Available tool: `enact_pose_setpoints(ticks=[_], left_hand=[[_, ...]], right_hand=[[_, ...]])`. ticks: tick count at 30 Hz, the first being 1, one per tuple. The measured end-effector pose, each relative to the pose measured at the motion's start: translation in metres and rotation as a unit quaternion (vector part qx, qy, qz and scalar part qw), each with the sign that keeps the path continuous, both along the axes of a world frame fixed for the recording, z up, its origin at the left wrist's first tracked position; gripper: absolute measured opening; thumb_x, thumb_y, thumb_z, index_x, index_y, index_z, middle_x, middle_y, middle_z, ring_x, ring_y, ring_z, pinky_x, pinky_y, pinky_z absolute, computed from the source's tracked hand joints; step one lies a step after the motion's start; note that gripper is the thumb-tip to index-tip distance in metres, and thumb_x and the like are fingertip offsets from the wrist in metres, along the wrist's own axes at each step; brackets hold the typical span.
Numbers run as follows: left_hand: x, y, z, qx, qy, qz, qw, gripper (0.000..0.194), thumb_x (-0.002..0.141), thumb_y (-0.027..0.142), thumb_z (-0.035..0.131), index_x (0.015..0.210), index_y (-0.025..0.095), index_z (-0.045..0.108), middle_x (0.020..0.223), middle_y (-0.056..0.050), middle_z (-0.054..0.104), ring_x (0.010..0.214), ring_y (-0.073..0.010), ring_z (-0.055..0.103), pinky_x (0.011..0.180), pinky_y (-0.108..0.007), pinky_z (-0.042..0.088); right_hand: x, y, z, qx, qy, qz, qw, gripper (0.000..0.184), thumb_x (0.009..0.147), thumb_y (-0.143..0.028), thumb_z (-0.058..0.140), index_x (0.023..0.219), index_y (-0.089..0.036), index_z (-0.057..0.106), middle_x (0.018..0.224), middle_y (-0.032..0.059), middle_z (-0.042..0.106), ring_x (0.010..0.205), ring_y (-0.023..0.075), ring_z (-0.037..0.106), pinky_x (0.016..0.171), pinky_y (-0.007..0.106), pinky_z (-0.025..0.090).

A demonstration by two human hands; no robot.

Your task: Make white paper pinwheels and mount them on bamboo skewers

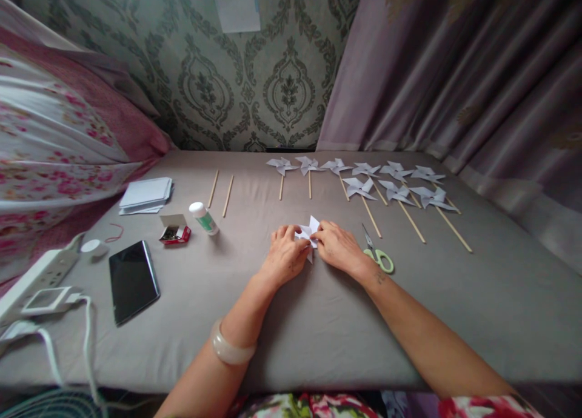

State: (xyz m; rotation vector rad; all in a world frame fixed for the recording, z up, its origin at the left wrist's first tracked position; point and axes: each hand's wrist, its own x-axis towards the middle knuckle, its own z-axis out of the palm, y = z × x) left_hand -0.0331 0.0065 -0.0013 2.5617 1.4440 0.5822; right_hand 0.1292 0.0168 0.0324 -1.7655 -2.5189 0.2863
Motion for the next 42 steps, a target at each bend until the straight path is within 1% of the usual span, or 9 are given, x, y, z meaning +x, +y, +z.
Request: enact_pose_setpoints(ticks=[4, 7, 9, 13, 20, 28, 34, 38, 42], left_hand=[[-0.004, 0.004, 0.001, 0.017, -0.090, 0.088, 0.992, 0.023, 0.090, 0.030, 0.049, 0.094, 0.024, 0.071, 0.109, -0.009, 0.059, 0.101, -0.0246, 0.047, 0.084, -0.038, 0.039], [-0.006, 0.006, 0.000, 0.033, -0.140, 0.160, 0.977, 0.022, 0.089, 0.029, 0.050, 0.090, 0.022, 0.071, 0.103, -0.008, 0.062, 0.098, -0.0239, 0.049, 0.082, -0.037, 0.039], [-0.006, 0.008, -0.002, 0.040, -0.157, 0.182, 0.970, 0.020, 0.088, 0.028, 0.051, 0.091, 0.022, 0.071, 0.102, -0.008, 0.063, 0.098, -0.0239, 0.050, 0.082, -0.037, 0.039], [-0.005, 0.010, -0.004, 0.039, -0.166, 0.189, 0.967, 0.020, 0.087, 0.028, 0.052, 0.089, 0.022, 0.072, 0.100, -0.008, 0.064, 0.097, -0.0242, 0.051, 0.083, -0.038, 0.040], [-0.006, 0.015, -0.005, 0.009, -0.201, 0.201, 0.959, 0.021, 0.085, 0.028, 0.053, 0.085, 0.020, 0.072, 0.098, -0.009, 0.064, 0.097, -0.0233, 0.053, 0.088, -0.039, 0.041], [-0.011, 0.020, -0.009, -0.004, -0.197, 0.216, 0.956, 0.025, 0.085, 0.029, 0.050, 0.086, 0.020, 0.073, 0.099, -0.009, 0.065, 0.098, -0.0242, 0.054, 0.089, -0.042, 0.041], [-0.011, 0.020, -0.010, -0.005, -0.191, 0.218, 0.957, 0.024, 0.084, 0.030, 0.050, 0.086, 0.021, 0.073, 0.100, -0.009, 0.065, 0.098, -0.0248, 0.053, 0.088, -0.041, 0.041], [-0.013, 0.022, -0.009, -0.013, -0.196, 0.222, 0.955, 0.025, 0.084, 0.031, 0.050, 0.085, 0.020, 0.073, 0.100, -0.009, 0.066, 0.099, -0.0246, 0.054, 0.089, -0.041, 0.041], [-0.016, 0.024, -0.009, -0.026, -0.213, 0.225, 0.951, 0.027, 0.084, 0.034, 0.049, 0.084, 0.021, 0.073, 0.097, -0.008, 0.068, 0.097, -0.0238, 0.056, 0.090, -0.040, 0.040]], right_hand=[[-0.002, 0.004, 0.005, -0.003, -0.023, 0.027, 0.999, 0.033, 0.088, -0.014, 0.042, 0.102, -0.020, 0.071, 0.106, 0.0101, 0.062, 0.105, 0.0223, 0.053, 0.082, 0.030, 0.042], [-0.004, 0.003, 0.001, 0.006, -0.042, 0.038, 0.998, 0.034, 0.089, -0.011, 0.039, 0.101, -0.019, 0.070, 0.105, 0.0107, 0.062, 0.104, 0.0220, 0.053, 0.083, 0.030, 0.042], [-0.004, 0.001, -0.003, 0.012, -0.047, 0.042, 0.998, 0.035, 0.090, -0.011, 0.038, 0.101, -0.019, 0.070, 0.106, 0.0105, 0.062, 0.103, 0.0213, 0.053, 0.085, 0.030, 0.041], [-0.003, 0.000, -0.006, 0.021, -0.033, 0.032, 0.999, 0.036, 0.090, -0.011, 0.037, 0.105, -0.020, 0.069, 0.107, 0.0094, 0.063, 0.103, 0.0201, 0.054, 0.086, 0.029, 0.041], [0.006, 0.013, 0.003, -0.052, 0.029, 0.021, 0.998, 0.036, 0.084, -0.013, 0.044, 0.106, -0.021, 0.071, 0.113, 0.0074, 0.065, 0.108, 0.0203, 0.056, 0.088, 0.026, 0.040], [0.008, 0.008, 0.003, -0.019, 0.067, -0.004, 0.998, 0.037, 0.083, -0.014, 0.043, 0.104, -0.021, 0.072, 0.112, 0.0056, 0.067, 0.105, 0.0183, 0.059, 0.088, 0.023, 0.041], [0.014, 0.013, -0.005, -0.007, 0.114, -0.004, 0.993, 0.037, 0.080, -0.012, 0.045, 0.102, -0.022, 0.073, 0.110, 0.0052, 0.068, 0.100, 0.0170, 0.061, 0.088, 0.024, 0.042], [0.040, 0.021, -0.006, 0.034, 0.254, -0.043, 0.966, 0.032, 0.079, -0.017, 0.049, 0.100, -0.016, 0.073, 0.099, 0.0069, 0.071, 0.081, 0.0155, 0.063, 0.077, 0.026, 0.047], [0.095, 0.020, 0.001, 0.087, 0.415, -0.159, 0.892, 0.029, 0.075, -0.033, 0.058, 0.092, -0.013, 0.072, 0.088, 0.0080, 0.073, 0.075, 0.0172, 0.064, 0.072, 0.029, 0.050]])
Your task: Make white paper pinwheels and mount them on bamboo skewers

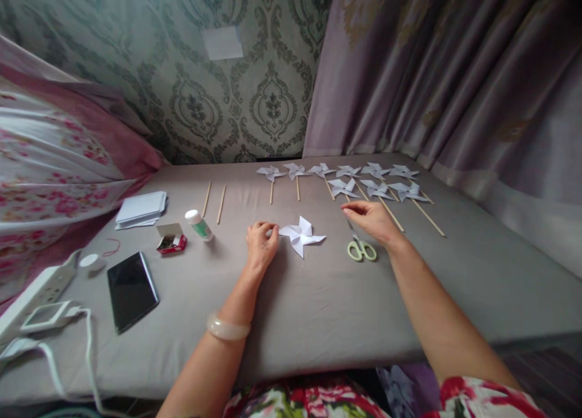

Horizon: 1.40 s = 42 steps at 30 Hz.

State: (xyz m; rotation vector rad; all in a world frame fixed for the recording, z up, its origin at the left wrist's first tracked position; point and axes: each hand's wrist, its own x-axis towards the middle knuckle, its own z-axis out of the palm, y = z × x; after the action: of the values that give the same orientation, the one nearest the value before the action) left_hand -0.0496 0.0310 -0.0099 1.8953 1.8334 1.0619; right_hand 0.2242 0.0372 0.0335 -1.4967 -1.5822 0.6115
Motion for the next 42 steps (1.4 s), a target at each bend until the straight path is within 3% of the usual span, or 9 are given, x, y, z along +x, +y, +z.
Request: enact_pose_setpoints(ticks=[5, 9, 17, 23, 29, 33, 35, 37, 42], left_hand=[[0.000, 0.003, 0.002, -0.014, -0.003, -0.002, 1.000, 0.030, 0.083, 0.036, 0.047, 0.085, 0.019, 0.072, 0.093, -0.008, 0.069, 0.088, -0.0225, 0.057, 0.085, -0.037, 0.042], [0.001, 0.001, 0.005, -0.004, 0.007, -0.011, 1.000, 0.033, 0.082, 0.038, 0.046, 0.085, 0.018, 0.072, 0.087, -0.009, 0.069, 0.084, -0.0230, 0.058, 0.084, -0.037, 0.043], [0.001, 0.001, 0.007, -0.015, -0.005, 0.007, 1.000, 0.032, 0.082, 0.038, 0.046, 0.084, 0.019, 0.071, 0.083, -0.008, 0.071, 0.079, -0.0217, 0.060, 0.080, -0.034, 0.045], [0.000, 0.000, 0.004, -0.032, -0.025, 0.008, 0.999, 0.025, 0.081, 0.029, 0.050, 0.085, 0.018, 0.071, 0.087, -0.007, 0.072, 0.077, -0.0193, 0.062, 0.078, -0.033, 0.046], [0.005, -0.002, 0.008, -0.040, -0.028, 0.017, 0.999, 0.016, 0.078, 0.022, 0.055, 0.079, 0.017, 0.069, 0.080, -0.006, 0.071, 0.076, -0.0185, 0.061, 0.075, -0.032, 0.046], [0.002, -0.026, 0.024, -0.004, -0.046, 0.006, 0.999, 0.011, 0.079, 0.020, 0.056, 0.077, 0.019, 0.067, 0.078, -0.003, 0.070, 0.077, -0.0172, 0.059, 0.075, -0.031, 0.046], [-0.010, -0.042, 0.035, 0.044, -0.036, -0.007, 0.998, 0.010, 0.079, 0.021, 0.057, 0.077, 0.021, 0.066, 0.078, -0.001, 0.069, 0.080, -0.0168, 0.058, 0.078, -0.031, 0.045], [-0.034, -0.055, 0.045, 0.081, -0.022, 0.034, 0.996, 0.010, 0.080, 0.023, 0.057, 0.077, 0.021, 0.066, 0.078, -0.002, 0.069, 0.079, -0.0168, 0.058, 0.079, -0.032, 0.045], [-0.134, -0.069, 0.059, 0.075, 0.032, 0.230, 0.970, 0.015, 0.081, 0.027, 0.056, 0.081, 0.019, 0.068, 0.079, -0.004, 0.069, 0.078, -0.0185, 0.058, 0.078, -0.031, 0.044]], right_hand=[[0.063, -0.029, -0.004, -0.042, -0.012, -0.092, 0.995, 0.025, 0.068, -0.035, 0.064, 0.079, -0.014, 0.071, 0.079, 0.0074, 0.073, 0.072, 0.0184, 0.065, 0.072, 0.031, 0.050], [0.076, -0.057, -0.019, -0.106, -0.086, -0.087, 0.987, 0.026, 0.073, -0.037, 0.059, 0.077, -0.014, 0.070, 0.075, 0.0072, 0.073, 0.070, 0.0192, 0.065, 0.070, 0.031, 0.048], [0.035, -0.074, -0.036, -0.019, -0.225, -0.036, 0.973, 0.031, 0.080, -0.036, 0.057, 0.102, -0.016, 0.067, 0.102, 0.0100, 0.067, 0.094, 0.0214, 0.060, 0.087, 0.035, 0.045], [0.003, -0.061, -0.028, -0.003, -0.275, -0.001, 0.962, 0.027, 0.082, -0.031, 0.055, 0.105, -0.021, 0.067, 0.113, 0.0083, 0.067, 0.106, 0.0253, 0.056, 0.092, 0.042, 0.040], [-0.038, -0.036, -0.017, 0.001, -0.207, 0.056, 0.977, 0.024, 0.084, -0.029, 0.050, 0.093, -0.020, 0.069, 0.094, 0.0068, 0.072, 0.088, 0.0203, 0.064, 0.083, 0.034, 0.046], [-0.053, -0.034, -0.035, 0.050, -0.107, -0.035, 0.992, 0.029, 0.084, -0.035, 0.046, 0.089, -0.017, 0.069, 0.088, 0.0105, 0.072, 0.078, 0.0211, 0.065, 0.074, 0.032, 0.049], [-0.053, -0.038, -0.046, 0.080, -0.093, -0.058, 0.991, 0.032, 0.083, -0.039, 0.047, 0.088, -0.016, 0.068, 0.083, 0.0113, 0.071, 0.072, 0.0213, 0.064, 0.071, 0.033, 0.050], [-0.050, -0.040, -0.054, 0.119, -0.104, -0.065, 0.985, 0.032, 0.083, -0.039, 0.047, 0.089, -0.016, 0.067, 0.084, 0.0113, 0.070, 0.071, 0.0210, 0.063, 0.072, 0.033, 0.050], [-0.048, -0.042, -0.050, 0.184, -0.123, -0.038, 0.975, 0.028, 0.084, -0.036, 0.046, 0.091, -0.017, 0.066, 0.089, 0.0108, 0.067, 0.072, 0.0216, 0.062, 0.071, 0.034, 0.049]])
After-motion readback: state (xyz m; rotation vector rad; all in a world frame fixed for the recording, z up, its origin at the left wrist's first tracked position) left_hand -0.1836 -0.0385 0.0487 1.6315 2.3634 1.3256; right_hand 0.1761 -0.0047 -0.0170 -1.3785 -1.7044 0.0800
